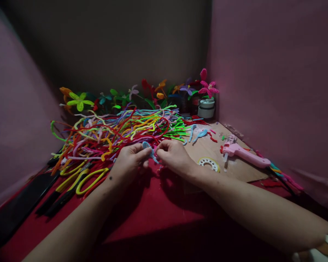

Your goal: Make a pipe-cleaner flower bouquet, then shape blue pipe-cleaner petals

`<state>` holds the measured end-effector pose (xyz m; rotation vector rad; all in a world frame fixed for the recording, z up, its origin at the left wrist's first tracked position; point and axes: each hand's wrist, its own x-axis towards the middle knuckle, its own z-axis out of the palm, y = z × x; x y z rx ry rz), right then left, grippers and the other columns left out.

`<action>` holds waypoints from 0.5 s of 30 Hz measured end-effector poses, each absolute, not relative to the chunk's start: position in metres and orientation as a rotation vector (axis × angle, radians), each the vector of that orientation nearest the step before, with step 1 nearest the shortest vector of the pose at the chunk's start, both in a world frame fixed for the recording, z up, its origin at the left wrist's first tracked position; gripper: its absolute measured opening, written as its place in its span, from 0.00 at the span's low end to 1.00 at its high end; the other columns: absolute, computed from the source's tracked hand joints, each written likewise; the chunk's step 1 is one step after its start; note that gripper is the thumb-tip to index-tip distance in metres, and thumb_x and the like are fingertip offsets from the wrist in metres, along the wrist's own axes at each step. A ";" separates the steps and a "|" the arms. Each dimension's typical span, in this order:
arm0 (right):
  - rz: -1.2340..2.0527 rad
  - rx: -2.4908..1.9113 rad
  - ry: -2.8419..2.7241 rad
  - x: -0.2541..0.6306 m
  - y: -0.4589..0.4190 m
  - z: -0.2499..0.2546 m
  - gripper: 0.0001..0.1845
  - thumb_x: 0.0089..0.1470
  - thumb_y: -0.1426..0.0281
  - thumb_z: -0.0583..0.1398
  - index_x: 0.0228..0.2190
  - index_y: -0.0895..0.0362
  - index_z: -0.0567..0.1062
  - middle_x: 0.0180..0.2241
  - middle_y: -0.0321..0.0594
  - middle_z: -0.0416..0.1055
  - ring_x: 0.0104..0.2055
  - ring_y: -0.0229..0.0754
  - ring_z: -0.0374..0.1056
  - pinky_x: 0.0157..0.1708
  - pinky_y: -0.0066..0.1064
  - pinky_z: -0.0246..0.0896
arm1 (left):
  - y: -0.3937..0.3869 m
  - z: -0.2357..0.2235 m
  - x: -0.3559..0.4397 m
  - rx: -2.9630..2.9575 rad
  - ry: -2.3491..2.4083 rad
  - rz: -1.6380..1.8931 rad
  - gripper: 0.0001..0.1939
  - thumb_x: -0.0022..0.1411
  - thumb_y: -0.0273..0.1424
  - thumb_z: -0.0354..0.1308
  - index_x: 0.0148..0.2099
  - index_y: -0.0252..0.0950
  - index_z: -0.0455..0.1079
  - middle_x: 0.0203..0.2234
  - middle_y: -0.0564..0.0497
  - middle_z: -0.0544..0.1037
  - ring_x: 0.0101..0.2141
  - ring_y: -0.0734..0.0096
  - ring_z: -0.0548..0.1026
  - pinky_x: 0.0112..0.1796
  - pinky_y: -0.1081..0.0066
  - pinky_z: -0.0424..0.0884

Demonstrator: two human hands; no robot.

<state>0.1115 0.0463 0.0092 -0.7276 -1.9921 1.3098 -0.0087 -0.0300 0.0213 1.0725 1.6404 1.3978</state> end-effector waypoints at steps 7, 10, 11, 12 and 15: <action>1.434 -0.756 -1.943 0.110 0.044 0.011 0.05 0.43 0.72 0.56 0.21 0.60 0.71 0.15 0.31 0.62 0.16 0.29 0.53 0.17 0.23 0.47 | -0.030 0.019 -0.013 1.079 1.603 1.363 0.13 0.51 0.36 0.58 0.23 0.35 0.61 0.09 0.58 0.64 0.08 0.82 0.57 0.11 0.79 0.50; 1.433 -0.745 -1.954 0.110 0.046 0.008 0.06 0.43 0.72 0.57 0.18 0.60 0.69 0.15 0.32 0.61 0.17 0.29 0.53 0.18 0.24 0.47 | -0.030 0.019 -0.013 1.092 1.602 1.351 0.14 0.51 0.37 0.58 0.22 0.35 0.60 0.09 0.58 0.64 0.08 0.82 0.57 0.12 0.79 0.51; 1.487 -0.726 -1.928 0.110 0.046 0.007 0.06 0.43 0.71 0.57 0.18 0.60 0.68 0.16 0.32 0.62 0.17 0.29 0.53 0.18 0.24 0.47 | -0.030 0.019 -0.013 1.093 1.600 1.357 0.14 0.51 0.37 0.58 0.22 0.35 0.60 0.09 0.58 0.64 0.09 0.82 0.57 0.12 0.79 0.51; 1.538 -0.711 -1.915 0.110 0.047 0.006 0.07 0.44 0.70 0.57 0.18 0.60 0.68 0.16 0.32 0.62 0.17 0.29 0.53 0.18 0.24 0.46 | -0.030 0.020 -0.013 1.099 1.599 1.365 0.14 0.51 0.37 0.58 0.22 0.35 0.60 0.09 0.58 0.64 0.09 0.82 0.57 0.12 0.79 0.51; 1.765 -0.654 -1.859 0.112 0.047 0.003 0.10 0.46 0.67 0.56 0.19 0.61 0.69 0.16 0.32 0.60 0.17 0.30 0.50 0.17 0.25 0.44 | -0.031 0.021 -0.014 1.125 1.587 1.412 0.12 0.52 0.35 0.58 0.23 0.35 0.60 0.10 0.59 0.64 0.10 0.83 0.57 0.12 0.80 0.51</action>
